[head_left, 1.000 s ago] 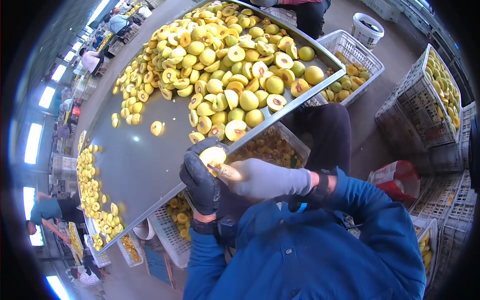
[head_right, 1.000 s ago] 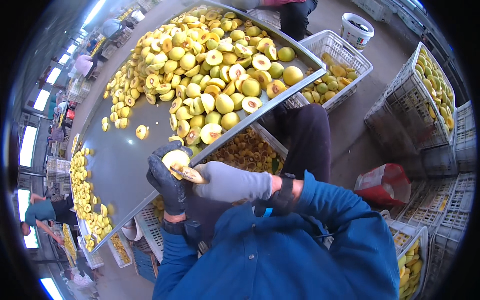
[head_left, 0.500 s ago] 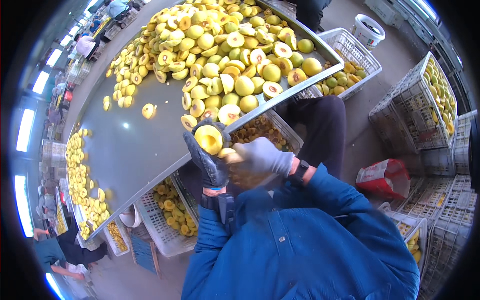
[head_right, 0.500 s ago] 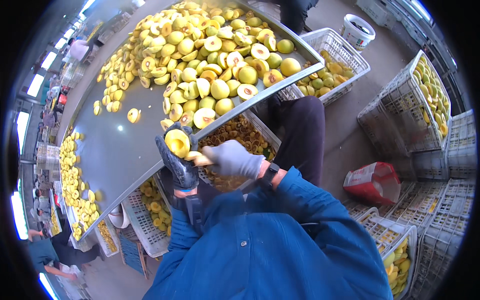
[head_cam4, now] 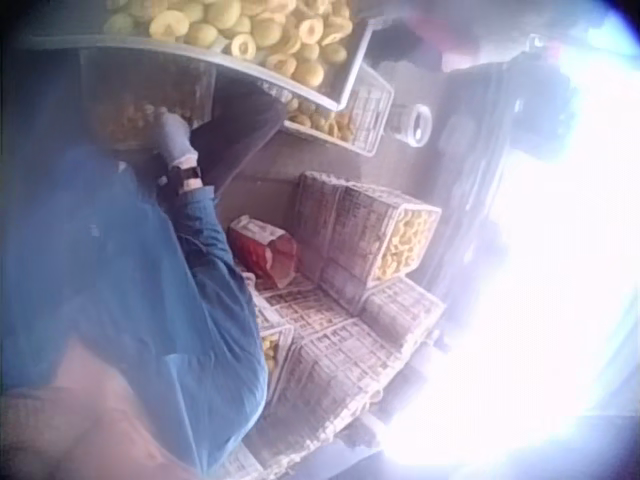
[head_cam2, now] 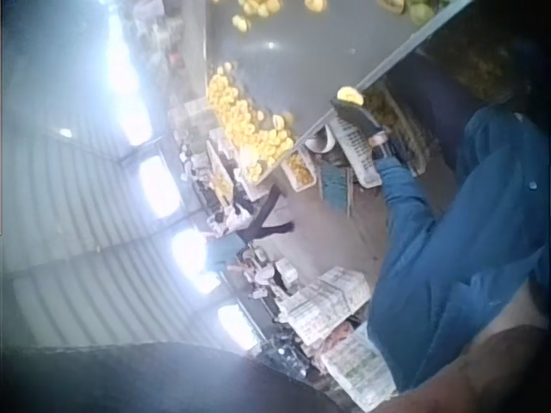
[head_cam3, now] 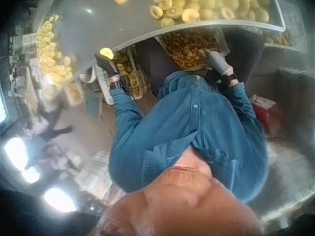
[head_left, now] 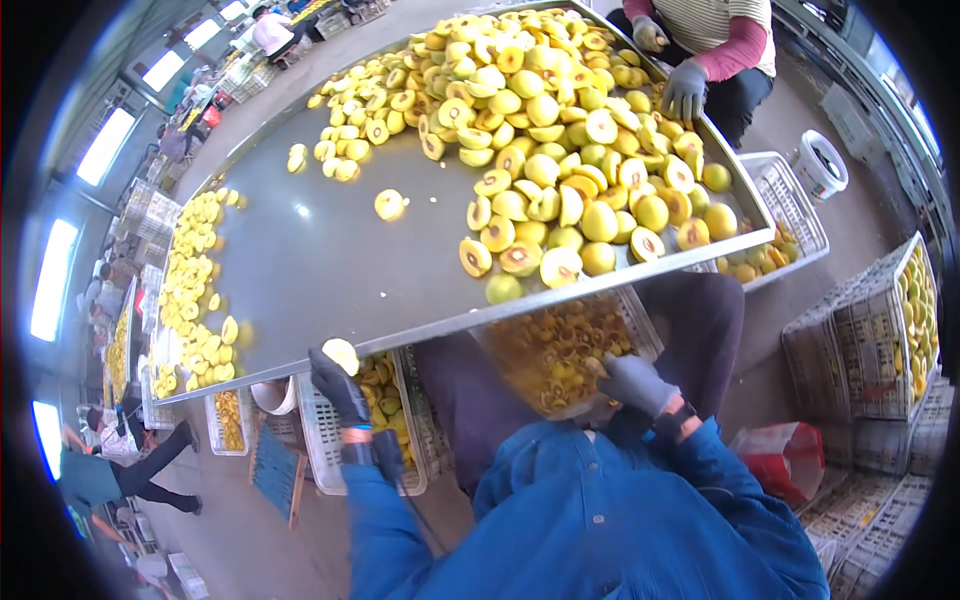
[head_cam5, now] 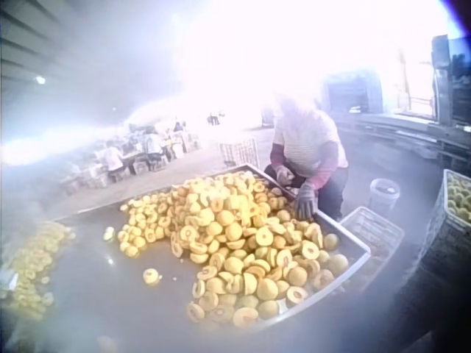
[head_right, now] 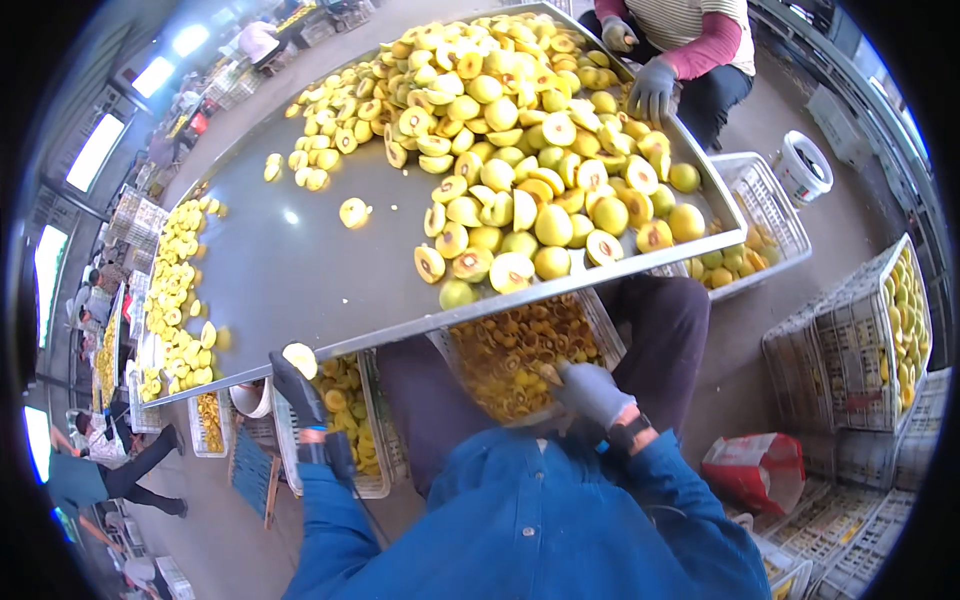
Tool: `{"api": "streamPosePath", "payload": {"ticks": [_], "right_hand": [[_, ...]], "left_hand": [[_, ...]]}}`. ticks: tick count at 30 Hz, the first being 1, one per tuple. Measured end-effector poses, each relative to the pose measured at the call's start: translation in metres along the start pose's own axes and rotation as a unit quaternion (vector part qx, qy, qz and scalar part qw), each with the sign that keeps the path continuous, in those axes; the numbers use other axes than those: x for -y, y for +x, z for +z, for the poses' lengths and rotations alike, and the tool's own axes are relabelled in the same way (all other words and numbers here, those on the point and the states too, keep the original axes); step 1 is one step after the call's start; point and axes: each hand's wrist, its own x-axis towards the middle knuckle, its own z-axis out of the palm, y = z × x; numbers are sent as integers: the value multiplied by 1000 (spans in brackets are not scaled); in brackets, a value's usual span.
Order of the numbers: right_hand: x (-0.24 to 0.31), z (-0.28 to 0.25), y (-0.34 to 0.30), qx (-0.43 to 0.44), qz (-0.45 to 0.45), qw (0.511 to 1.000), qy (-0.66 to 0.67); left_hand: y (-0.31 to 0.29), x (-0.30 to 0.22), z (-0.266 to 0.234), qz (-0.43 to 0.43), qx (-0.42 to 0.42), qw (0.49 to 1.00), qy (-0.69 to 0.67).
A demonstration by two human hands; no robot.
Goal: The person removes the pits from peach halves using a curved knife, dropping the pits into a crate below and placing the pitted peach halves on the table.
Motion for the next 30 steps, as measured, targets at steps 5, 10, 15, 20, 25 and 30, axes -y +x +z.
{"api": "streamPosePath", "payload": {"ticks": [5, 10, 15, 20, 25, 30], "right_hand": [[7, 0, 7, 55, 40, 997, 20], [-3, 18, 17, 33, 31, 998, 38], [-1, 20, 38, 90, 15, 994, 53], [-13, 46, 40, 129, 20, 989, 64], [-7, 39, 38, 124, 39, 991, 42], [0, 28, 34, 88, 28, 995, 42]], "left_hand": [[100, -11, -14, 213, 289, 648, 672], [148, -25, -79, 446, 336, 490, 669], [75, 74, -192, 239, 629, 538, 508], [42, 84, -215, -27, 450, 783, 428], [5, -76, 10, 144, 118, 933, 308], [-18, -61, 169, 376, 368, 816, 238]]}}
